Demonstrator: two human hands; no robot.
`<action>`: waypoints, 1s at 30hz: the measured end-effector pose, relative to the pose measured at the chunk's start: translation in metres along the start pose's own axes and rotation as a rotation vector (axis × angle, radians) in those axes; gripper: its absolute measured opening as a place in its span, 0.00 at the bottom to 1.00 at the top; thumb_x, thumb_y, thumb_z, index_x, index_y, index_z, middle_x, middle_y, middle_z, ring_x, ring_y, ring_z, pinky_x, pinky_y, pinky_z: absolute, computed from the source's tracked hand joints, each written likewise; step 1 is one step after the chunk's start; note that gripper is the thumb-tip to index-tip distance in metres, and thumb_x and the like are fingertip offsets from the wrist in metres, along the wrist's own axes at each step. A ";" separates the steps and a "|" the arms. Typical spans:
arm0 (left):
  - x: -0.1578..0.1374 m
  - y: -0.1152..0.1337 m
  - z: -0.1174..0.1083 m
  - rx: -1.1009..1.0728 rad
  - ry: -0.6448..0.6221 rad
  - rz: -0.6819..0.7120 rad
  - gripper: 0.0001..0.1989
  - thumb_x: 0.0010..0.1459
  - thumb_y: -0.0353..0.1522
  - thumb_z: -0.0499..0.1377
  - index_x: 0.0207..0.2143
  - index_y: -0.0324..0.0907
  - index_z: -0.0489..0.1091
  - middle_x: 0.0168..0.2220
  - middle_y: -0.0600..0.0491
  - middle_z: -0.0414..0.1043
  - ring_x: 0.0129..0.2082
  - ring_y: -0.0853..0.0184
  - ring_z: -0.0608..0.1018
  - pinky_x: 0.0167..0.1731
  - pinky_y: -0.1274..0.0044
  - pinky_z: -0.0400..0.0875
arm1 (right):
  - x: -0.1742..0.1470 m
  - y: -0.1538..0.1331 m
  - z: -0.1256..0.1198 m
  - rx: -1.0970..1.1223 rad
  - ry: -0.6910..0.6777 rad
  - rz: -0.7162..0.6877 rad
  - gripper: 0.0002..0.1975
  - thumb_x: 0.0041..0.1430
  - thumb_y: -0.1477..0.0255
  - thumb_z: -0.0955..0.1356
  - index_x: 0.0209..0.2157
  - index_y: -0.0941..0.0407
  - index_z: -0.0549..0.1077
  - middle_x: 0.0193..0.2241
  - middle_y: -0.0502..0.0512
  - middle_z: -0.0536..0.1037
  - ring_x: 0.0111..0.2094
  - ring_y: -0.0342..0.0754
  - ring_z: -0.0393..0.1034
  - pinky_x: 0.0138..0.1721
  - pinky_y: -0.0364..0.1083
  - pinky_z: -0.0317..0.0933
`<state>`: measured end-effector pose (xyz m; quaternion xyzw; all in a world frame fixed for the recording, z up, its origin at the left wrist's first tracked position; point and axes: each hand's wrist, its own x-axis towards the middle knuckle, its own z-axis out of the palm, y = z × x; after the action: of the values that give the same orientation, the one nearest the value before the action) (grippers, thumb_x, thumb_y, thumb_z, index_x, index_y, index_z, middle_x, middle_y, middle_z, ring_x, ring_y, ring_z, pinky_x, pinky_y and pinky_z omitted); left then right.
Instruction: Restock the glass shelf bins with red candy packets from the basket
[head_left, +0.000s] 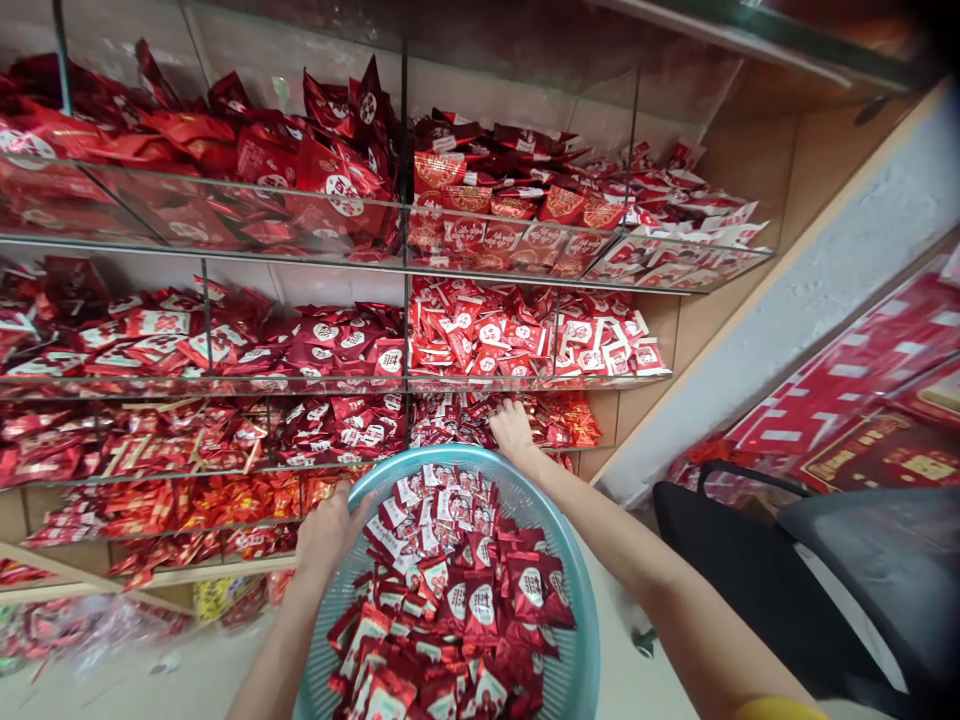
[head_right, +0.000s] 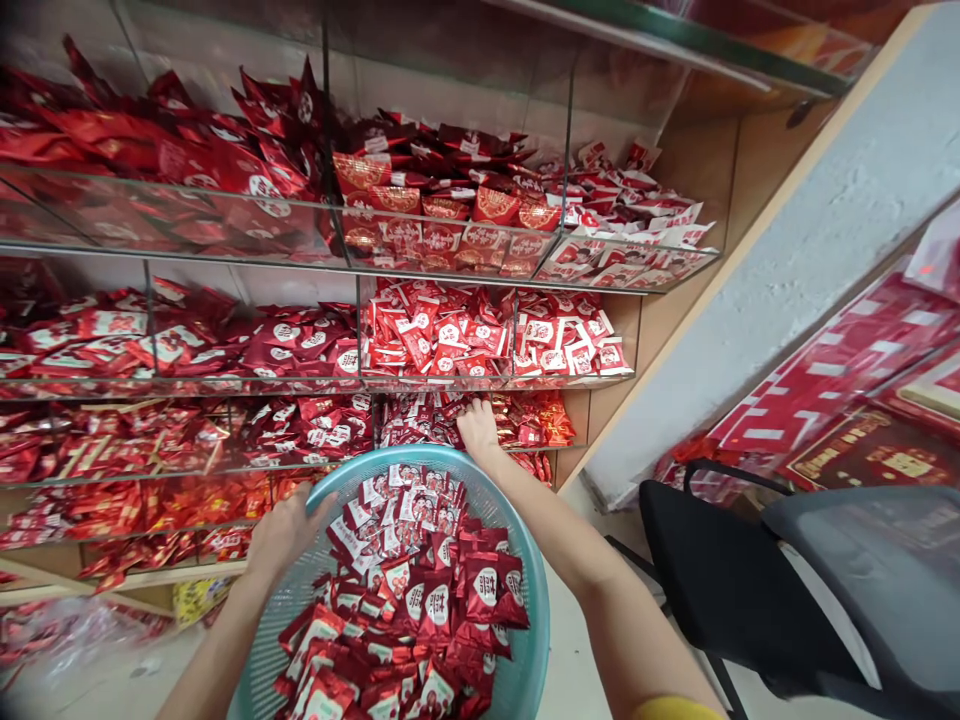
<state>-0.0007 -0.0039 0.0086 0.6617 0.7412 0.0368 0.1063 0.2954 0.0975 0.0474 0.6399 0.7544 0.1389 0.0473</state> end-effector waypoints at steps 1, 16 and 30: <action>0.000 0.000 -0.001 0.001 -0.004 0.001 0.26 0.60 0.46 0.37 0.45 0.39 0.63 0.32 0.41 0.76 0.35 0.52 0.78 0.31 0.68 0.67 | 0.002 -0.002 0.002 -0.012 -0.017 0.015 0.16 0.57 0.81 0.57 0.37 0.61 0.75 0.38 0.68 0.75 0.44 0.57 0.61 0.44 0.53 0.49; 0.002 -0.002 0.004 0.015 0.024 0.016 0.28 0.59 0.49 0.37 0.46 0.39 0.62 0.32 0.41 0.76 0.35 0.52 0.78 0.31 0.69 0.67 | 0.001 -0.012 0.005 0.046 -0.058 0.103 0.17 0.57 0.82 0.57 0.36 0.62 0.76 0.39 0.69 0.75 0.45 0.57 0.62 0.43 0.52 0.50; 0.000 0.001 0.000 0.032 0.012 0.003 0.26 0.60 0.46 0.38 0.46 0.39 0.63 0.32 0.41 0.76 0.34 0.53 0.78 0.31 0.70 0.67 | -0.059 -0.004 -0.027 1.103 0.497 0.108 0.15 0.58 0.73 0.59 0.40 0.57 0.75 0.39 0.59 0.75 0.41 0.48 0.69 0.44 0.47 0.60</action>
<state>-0.0001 -0.0034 0.0085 0.6641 0.7414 0.0291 0.0915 0.2954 0.0354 0.0661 0.5558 0.6701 -0.1249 -0.4758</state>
